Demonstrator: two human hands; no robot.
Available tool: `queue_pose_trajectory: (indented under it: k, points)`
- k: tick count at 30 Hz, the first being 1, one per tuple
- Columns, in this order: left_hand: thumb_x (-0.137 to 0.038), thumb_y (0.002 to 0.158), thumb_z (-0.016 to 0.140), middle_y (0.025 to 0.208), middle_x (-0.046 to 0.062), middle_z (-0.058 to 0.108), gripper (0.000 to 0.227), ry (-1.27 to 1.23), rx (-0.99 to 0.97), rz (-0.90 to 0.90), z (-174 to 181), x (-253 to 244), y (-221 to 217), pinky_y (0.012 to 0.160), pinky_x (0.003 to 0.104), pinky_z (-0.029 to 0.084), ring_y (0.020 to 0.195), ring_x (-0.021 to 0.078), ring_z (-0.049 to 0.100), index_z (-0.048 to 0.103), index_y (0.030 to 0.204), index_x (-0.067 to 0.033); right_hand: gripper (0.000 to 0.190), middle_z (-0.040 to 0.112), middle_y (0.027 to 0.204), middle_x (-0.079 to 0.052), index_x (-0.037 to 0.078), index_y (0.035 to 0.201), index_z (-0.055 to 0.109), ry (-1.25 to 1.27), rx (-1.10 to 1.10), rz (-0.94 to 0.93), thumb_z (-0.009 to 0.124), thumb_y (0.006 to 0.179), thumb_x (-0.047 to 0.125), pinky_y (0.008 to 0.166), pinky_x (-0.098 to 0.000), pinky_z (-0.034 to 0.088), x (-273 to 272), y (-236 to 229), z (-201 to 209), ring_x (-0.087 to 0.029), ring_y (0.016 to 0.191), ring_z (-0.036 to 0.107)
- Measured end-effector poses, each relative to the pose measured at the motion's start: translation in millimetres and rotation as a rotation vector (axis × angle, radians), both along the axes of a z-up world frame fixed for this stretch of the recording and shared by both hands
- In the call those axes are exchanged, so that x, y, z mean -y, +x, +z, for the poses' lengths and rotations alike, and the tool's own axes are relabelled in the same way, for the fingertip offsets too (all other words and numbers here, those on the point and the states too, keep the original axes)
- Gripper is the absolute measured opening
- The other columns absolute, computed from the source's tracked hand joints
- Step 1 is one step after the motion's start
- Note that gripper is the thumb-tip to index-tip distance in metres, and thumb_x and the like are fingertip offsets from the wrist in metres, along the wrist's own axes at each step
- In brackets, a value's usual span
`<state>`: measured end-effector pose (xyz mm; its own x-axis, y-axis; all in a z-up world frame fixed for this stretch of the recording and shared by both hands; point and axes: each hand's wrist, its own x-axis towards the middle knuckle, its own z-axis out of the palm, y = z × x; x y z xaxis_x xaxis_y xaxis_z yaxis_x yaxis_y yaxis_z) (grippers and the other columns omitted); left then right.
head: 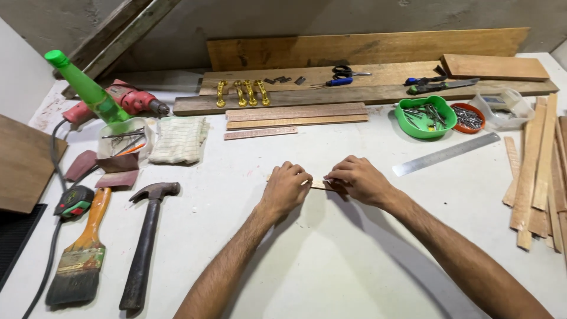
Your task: Sanding, measuring, and preparing thin strips of wood at a workshop workbench.
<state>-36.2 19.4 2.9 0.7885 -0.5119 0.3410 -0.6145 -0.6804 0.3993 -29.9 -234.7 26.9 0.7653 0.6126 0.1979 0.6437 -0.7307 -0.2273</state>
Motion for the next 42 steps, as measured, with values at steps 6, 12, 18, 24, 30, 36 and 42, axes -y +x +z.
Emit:
queue_pose_trajectory:
  k: [6,12,18,24,30,36,42]
  points:
    - [-0.016,0.088,0.073,0.098,0.003,0.073,0.011,0.031,-0.116,-0.021,-2,7,12,0.084,0.042,0.05,0.095,0.0238,0.06,0.08,0.096,-0.0127,0.028,0.077,0.108,0.004,0.02,0.11,0.081,0.079,-0.037,-0.015,0.078,0.082,0.012,0.092,-0.04,0.05,32,-33,-3,-0.02,0.105,0.064]
    - [-0.012,0.094,0.07,0.106,0.009,0.072,0.014,-0.005,-0.188,-0.003,-7,9,18,0.091,0.043,0.054,0.1,0.0252,0.066,0.075,0.106,-0.0064,0.034,0.076,0.111,0.004,0.02,0.109,0.081,0.088,-0.02,0.055,0.079,0.078,0.005,0.092,-0.0395,0.052,4,-14,-22,-0.02,0.107,0.063]
    - [0.016,0.081,0.054,0.124,0.014,0.056,0.036,-0.297,-0.486,-0.035,14,-18,31,0.085,0.027,0.06,0.101,0.0201,0.072,0.063,0.11,-0.0025,0.031,0.075,0.112,0.005,0.019,0.109,0.08,0.04,-0.032,0.118,0.081,0.08,0.009,0.091,-0.0388,0.052,-46,12,-27,-0.02,0.108,0.062]
    - [0.008,0.087,0.063,0.11,0.016,0.073,0.026,-0.003,-0.372,0.244,15,-52,41,0.085,0.035,0.061,0.097,0.0243,0.074,0.067,0.11,-0.0029,0.036,0.074,0.113,0.004,0.021,0.111,0.08,-0.026,-0.084,0.125,0.081,0.078,0.007,0.094,-0.0409,0.051,-80,27,-19,-0.019,0.11,0.06]
    - [0.004,0.09,0.06,0.097,0.014,0.078,0.023,-0.175,-0.553,0.308,20,-71,33,0.082,0.033,0.064,0.093,0.0215,0.078,0.065,0.111,-0.0036,0.037,0.074,0.112,0.006,0.023,0.112,0.08,-0.073,-0.126,0.11,0.08,0.078,0.009,0.094,-0.0408,0.051,-98,36,-17,-0.018,0.11,0.06]
    - [0.007,0.088,0.06,0.109,0.018,0.071,0.028,-0.205,-0.481,0.288,7,-80,38,0.084,0.037,0.062,0.102,0.0249,0.072,0.057,0.114,-0.0026,0.029,0.075,0.113,0.006,0.022,0.111,0.079,-0.061,-0.062,0.189,0.079,0.083,0.012,0.09,-0.0413,0.052,-127,48,-24,-0.019,0.11,0.059]
    - [0.004,0.091,0.055,0.12,0.017,0.065,0.027,-0.311,-0.591,0.302,24,-83,27,0.083,0.039,0.064,0.106,0.0267,0.073,0.054,0.118,-0.0028,0.033,0.075,0.114,0.006,0.024,0.113,0.08,-0.066,-0.032,0.192,0.078,0.083,0.012,0.091,-0.0422,0.051,-133,49,-26,-0.02,0.108,0.06]
